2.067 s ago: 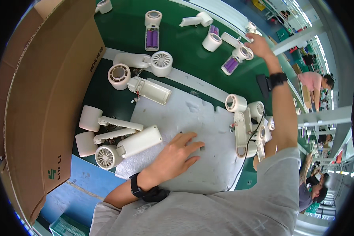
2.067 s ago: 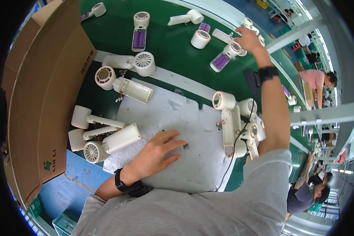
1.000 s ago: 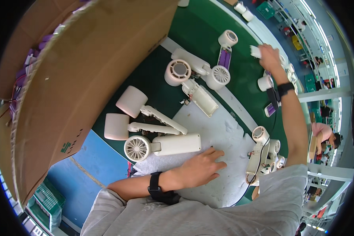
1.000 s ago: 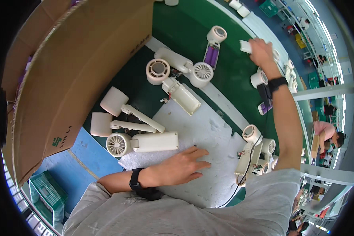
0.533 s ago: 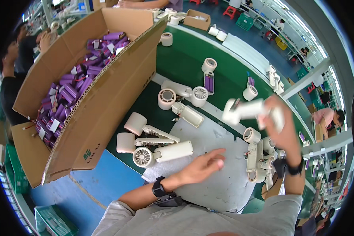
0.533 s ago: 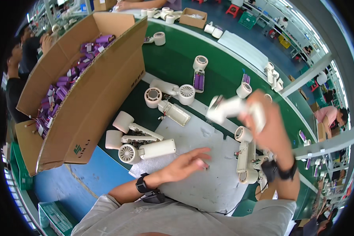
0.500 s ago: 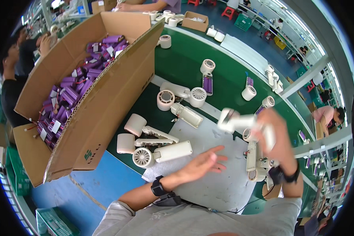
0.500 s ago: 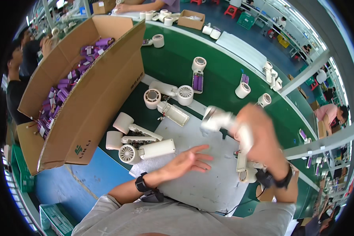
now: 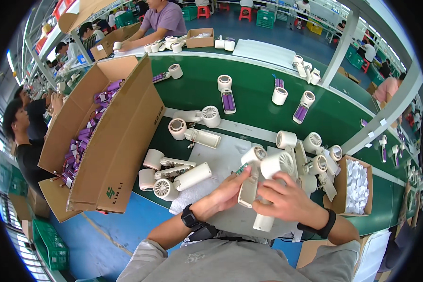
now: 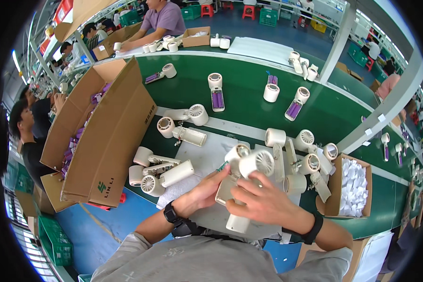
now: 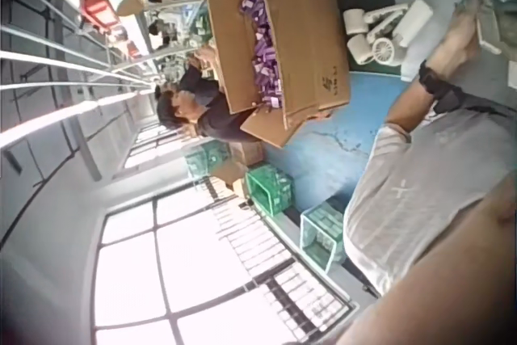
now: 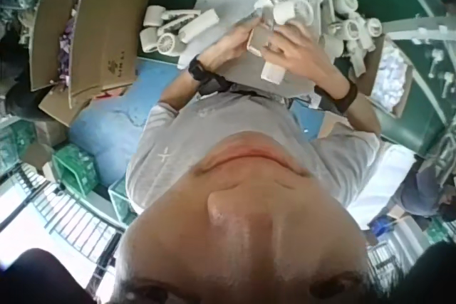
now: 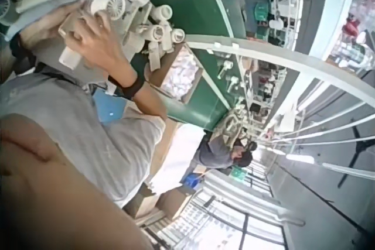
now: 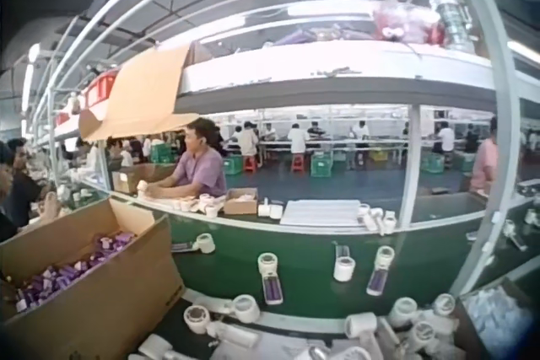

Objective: Assembling small handheld fans by installing internal components like batteries and circuit boards into the plastic housings.

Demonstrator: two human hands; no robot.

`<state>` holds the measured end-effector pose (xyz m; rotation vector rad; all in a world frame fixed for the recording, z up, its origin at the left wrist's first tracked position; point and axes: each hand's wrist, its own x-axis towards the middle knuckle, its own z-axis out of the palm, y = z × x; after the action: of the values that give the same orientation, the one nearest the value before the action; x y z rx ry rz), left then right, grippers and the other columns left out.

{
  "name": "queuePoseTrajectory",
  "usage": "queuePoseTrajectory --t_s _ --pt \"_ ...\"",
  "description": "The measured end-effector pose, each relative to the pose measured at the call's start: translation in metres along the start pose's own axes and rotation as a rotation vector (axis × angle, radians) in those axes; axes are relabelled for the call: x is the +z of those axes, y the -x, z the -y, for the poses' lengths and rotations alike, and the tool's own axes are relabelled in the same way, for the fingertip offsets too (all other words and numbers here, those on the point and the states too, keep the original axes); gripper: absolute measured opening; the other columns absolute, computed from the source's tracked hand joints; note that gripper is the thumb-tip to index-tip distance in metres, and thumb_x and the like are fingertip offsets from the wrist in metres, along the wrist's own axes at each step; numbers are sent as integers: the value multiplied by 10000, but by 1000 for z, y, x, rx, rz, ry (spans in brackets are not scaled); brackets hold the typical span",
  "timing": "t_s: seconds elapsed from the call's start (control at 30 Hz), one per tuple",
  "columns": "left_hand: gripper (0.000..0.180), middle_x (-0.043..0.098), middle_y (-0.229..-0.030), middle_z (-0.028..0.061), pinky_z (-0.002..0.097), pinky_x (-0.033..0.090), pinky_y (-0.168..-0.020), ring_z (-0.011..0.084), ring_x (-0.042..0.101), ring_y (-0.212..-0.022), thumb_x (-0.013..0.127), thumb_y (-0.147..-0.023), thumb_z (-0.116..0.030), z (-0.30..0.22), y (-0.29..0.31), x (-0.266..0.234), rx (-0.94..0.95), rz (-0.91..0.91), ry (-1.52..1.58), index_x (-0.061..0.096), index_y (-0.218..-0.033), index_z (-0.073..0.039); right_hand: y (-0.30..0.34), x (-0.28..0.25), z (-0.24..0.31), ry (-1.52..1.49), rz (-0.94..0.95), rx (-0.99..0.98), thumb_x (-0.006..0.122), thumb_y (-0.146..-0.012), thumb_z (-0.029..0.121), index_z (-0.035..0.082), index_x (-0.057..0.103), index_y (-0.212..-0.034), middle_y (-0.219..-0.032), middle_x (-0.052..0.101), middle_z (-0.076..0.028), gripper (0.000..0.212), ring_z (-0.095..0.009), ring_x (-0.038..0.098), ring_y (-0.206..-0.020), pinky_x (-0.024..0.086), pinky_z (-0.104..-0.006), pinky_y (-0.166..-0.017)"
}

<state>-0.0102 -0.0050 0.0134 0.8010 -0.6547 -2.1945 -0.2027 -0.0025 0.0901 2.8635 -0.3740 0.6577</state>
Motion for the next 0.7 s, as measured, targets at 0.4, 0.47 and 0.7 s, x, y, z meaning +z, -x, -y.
queuePoseTrajectory --t_s 0.4,0.47,0.7 --pt "420 568 -1206 38 342 538 -857 156 600 -1067 423 -1018 -439 15 -23 19 26 -34 236 437 -1352 -184 0 18 -29 -57 6 8 698 -703 114 96 590 -906 -955 611 -67 231 -276 604 -954 470 -407 -913" --pt "457 555 -1211 69 361 538 -867 166 594 -1081 527 -998 -368 18 -30 13 152 -84 193 399 -1377 -148 3 11 -35 -193 -41 233 691 -754 131 76 581 -919 -939 612 -71 206 -265 612 -921 483 -386 -875" --pt "687 552 -1214 91 354 525 -877 189 588 -1070 666 -923 -180 14 -45 -13 585 -145 -589 227 -1442 -84 4 22 -59 -996 -126 1192 576 -973 264 1 545 -1042 -873 611 -75 274 -191 625 -801 510 -301 -700"
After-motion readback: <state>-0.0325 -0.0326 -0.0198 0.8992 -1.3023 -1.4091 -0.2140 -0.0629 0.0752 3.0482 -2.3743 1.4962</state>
